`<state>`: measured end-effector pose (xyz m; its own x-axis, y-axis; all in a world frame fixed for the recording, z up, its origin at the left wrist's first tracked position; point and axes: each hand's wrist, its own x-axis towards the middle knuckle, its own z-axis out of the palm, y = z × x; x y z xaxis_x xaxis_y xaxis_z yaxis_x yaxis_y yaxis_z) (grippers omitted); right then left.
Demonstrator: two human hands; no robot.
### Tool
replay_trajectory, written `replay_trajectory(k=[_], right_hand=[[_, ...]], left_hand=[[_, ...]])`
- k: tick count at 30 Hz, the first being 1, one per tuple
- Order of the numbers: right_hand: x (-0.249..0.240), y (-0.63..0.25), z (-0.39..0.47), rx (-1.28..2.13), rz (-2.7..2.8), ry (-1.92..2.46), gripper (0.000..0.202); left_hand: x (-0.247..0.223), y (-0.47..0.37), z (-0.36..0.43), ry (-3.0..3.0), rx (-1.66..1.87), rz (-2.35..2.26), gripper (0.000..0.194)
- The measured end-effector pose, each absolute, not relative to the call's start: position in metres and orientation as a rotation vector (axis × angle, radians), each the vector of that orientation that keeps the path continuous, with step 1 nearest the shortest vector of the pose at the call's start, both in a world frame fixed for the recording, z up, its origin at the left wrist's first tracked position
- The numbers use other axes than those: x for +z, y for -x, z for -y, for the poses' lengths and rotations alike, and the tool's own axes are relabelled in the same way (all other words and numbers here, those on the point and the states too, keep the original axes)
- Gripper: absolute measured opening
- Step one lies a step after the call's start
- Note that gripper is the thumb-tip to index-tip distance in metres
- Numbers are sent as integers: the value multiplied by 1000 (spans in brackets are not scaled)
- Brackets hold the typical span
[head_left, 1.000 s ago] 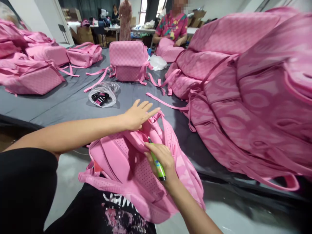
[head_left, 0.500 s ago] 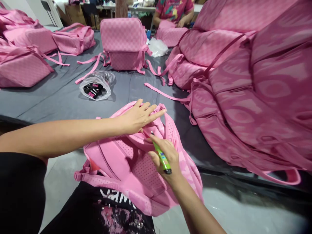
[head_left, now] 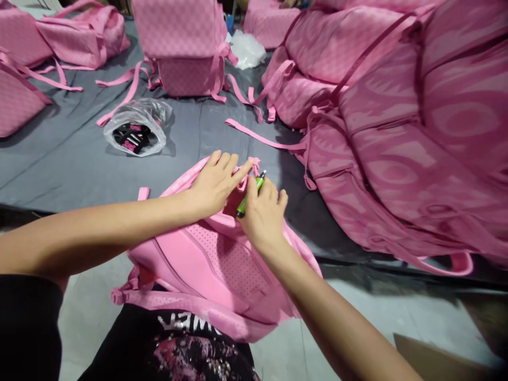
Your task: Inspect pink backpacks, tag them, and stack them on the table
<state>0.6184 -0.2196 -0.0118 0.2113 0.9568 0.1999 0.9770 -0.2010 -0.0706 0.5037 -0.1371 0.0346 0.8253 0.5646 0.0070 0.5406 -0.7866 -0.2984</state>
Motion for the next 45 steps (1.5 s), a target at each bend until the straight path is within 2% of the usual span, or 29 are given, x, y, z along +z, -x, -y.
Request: replay_trajectory(k=[4, 9, 14, 17, 19, 21, 23, 26, 33, 40, 45], right_hand=[[-25, -616, 218, -118, 1790, 2330, 56], [-35, -624, 221, -112, 1740, 2252, 56], [-35, -648, 243, -174, 1772, 2004, 52], [-28, -660, 268, -176, 1547, 1822, 39], [-22, -661, 277, -12, 1407, 1732, 26], [-15, -658, 274, 292, 1424, 1640, 16], [-9, -657, 263, 546, 1567, 1533, 14], [-1, -660, 245, 679, 1792, 1452, 15], [-2, -667, 250, 459, 2003, 1467, 15], [-9, -651, 245, 437, 1910, 1420, 18], [-1, -645, 243, 388, 2000, 1527, 16]], left_hand=[[29, -511, 135, 2716, 233, 897, 81], [28, -513, 134, 2703, 240, 968, 85], [28, -511, 132, 2721, 207, 981, 89], [25, -510, 131, 2728, 165, 958, 89], [23, -510, 130, 2724, 152, 950, 88], [22, -511, 130, 2715, 155, 954, 86], [24, -511, 130, 2710, 171, 953, 84], [29, -513, 130, 2708, 217, 944, 79], [39, -516, 128, 2711, 298, 917, 73], [37, -516, 124, 2720, 287, 883, 75], [36, -516, 121, 2732, 305, 879, 67]])
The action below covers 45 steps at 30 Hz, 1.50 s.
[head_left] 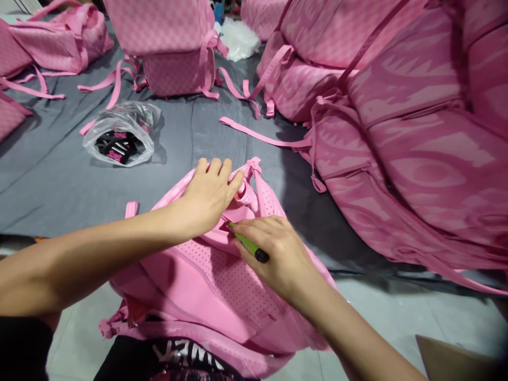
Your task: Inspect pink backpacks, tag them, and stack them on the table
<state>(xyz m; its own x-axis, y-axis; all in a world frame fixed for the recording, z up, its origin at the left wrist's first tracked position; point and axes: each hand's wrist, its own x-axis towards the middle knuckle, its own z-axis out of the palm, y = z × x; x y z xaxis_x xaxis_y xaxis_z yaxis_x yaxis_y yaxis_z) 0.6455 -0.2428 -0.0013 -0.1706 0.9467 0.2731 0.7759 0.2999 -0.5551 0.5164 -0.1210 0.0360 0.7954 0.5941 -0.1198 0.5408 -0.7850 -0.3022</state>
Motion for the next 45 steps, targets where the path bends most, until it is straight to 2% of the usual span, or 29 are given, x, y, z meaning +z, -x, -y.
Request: replay_trajectory(k=[12, 14, 17, 19, 24, 30, 33, 37, 43, 45], right_hand=[[-8, -636, 246, 421, 1839, 1524, 19], [-8, -635, 250, 401, 1824, 1550, 20], [-11, -632, 253, 370, 1790, 1506, 20], [-15, -627, 253, 360, 1727, 1448, 20], [-27, -612, 248, 495, 1484, 1324, 25], [-26, -616, 252, 531, 1481, 1280, 22], [-23, -619, 253, 555, 1511, 1259, 22], [-23, -617, 251, 501, 1578, 1286, 23], [-32, -611, 254, 390, 1532, 1257, 23], [-32, -615, 263, 314, 1476, 1222, 29]], left_hand=[[43, -515, 114, 2774, 385, 826, 74], [50, -513, 112, 2786, 481, 812, 88], [59, -510, 110, 2816, 667, 839, 119], [62, -508, 110, 2811, 703, 863, 130], [58, -503, 114, 2738, 632, 826, 116], [69, -496, 107, 2812, 677, 747, 102], [75, -497, 107, 2829, 736, 754, 106], [74, -501, 120, 2674, 746, 893, 126], [66, -497, 117, 2652, 647, 825, 112], [65, -492, 113, 2722, 609, 769, 108]])
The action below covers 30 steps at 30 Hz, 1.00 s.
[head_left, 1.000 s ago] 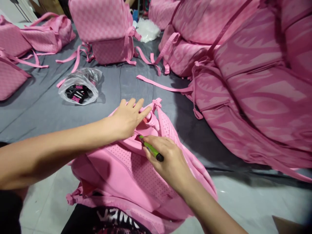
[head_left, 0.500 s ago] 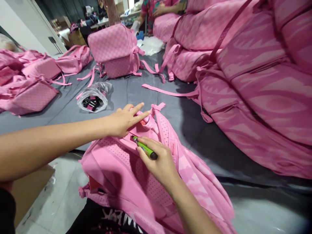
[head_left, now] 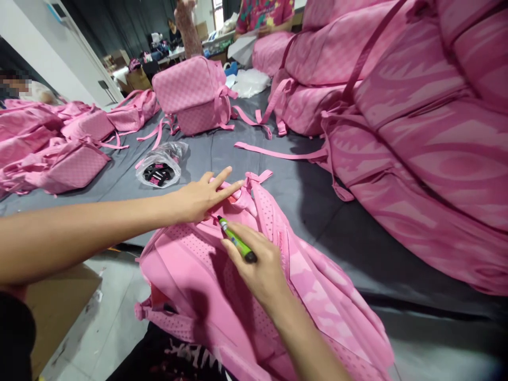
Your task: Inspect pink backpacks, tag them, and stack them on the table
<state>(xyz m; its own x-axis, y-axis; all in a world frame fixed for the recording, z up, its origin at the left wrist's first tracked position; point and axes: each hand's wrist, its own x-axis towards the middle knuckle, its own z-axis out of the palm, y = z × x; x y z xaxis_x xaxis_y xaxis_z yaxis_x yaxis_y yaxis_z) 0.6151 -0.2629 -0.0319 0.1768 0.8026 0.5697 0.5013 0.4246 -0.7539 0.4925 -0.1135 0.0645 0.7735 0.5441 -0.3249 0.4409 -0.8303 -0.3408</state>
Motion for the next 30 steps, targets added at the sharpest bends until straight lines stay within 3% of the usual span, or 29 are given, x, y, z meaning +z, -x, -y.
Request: replay_trajectory(k=[4, 7, 9, 12, 14, 18, 24, 30], right_hand=[[-23, -632, 272, -32, 1382, 1274, 60], [-12, -637, 250, -215, 1498, 1381, 52], [-5, -632, 223, -201, 1691, 1471, 52], [1, -615, 184, -112, 1962, 1582, 79], [2, -604, 168, -89, 2058, 1609, 87], [-6, -597, 162, -6, 2091, 1611, 88], [-18, -604, 166, 57, 2021, 1661, 74], [-26, -607, 158, 112, 1977, 1706, 72]], left_hand=[[65, -484, 124, 2720, 438, 978, 108], [68, -479, 133, 2656, 415, 1333, 112], [70, -477, 131, 2712, 472, 1418, 112], [73, -474, 121, 2873, 511, 1326, 101], [72, -473, 115, 2915, 525, 1282, 90], [70, -476, 112, 2811, 649, 1385, 85], [66, -491, 110, 2668, 912, 1384, 102], [49, -494, 105, 2612, 795, 1280, 72]])
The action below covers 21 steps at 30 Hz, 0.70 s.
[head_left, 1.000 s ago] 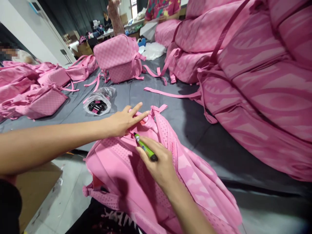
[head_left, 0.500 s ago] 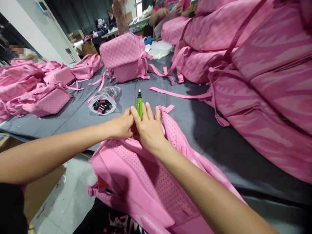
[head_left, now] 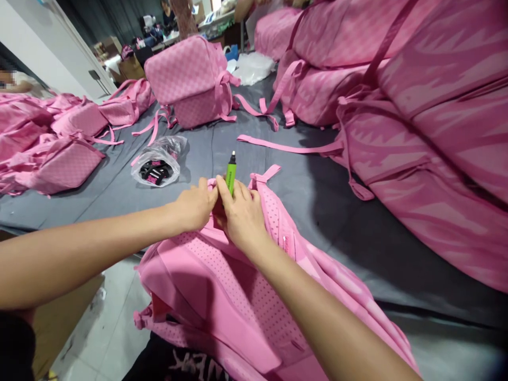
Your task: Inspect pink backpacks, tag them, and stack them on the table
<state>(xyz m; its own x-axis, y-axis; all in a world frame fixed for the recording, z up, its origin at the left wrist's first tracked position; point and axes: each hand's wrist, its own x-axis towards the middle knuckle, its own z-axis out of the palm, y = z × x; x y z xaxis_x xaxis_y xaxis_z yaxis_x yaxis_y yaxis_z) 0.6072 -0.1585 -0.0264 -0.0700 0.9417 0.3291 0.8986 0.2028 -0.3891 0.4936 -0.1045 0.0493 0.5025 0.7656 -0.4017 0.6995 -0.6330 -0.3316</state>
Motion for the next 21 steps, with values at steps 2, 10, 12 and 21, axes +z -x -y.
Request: replay_trajectory(k=[2, 10, 12, 21], right_hand=[[-29, -610, 157, 125, 1969, 1696, 75], [-26, -611, 151, 118, 2033, 1742, 96], [-26, -609, 149, 106, 2029, 1733, 89], [-33, -611, 148, 117, 1978, 1665, 82]], left_hand=[[46, -491, 100, 2653, 780, 1227, 76], [47, -488, 86, 2718, 860, 1183, 78], [48, -493, 87, 2682, 932, 1223, 84], [41, -496, 85, 2653, 922, 1209, 78]])
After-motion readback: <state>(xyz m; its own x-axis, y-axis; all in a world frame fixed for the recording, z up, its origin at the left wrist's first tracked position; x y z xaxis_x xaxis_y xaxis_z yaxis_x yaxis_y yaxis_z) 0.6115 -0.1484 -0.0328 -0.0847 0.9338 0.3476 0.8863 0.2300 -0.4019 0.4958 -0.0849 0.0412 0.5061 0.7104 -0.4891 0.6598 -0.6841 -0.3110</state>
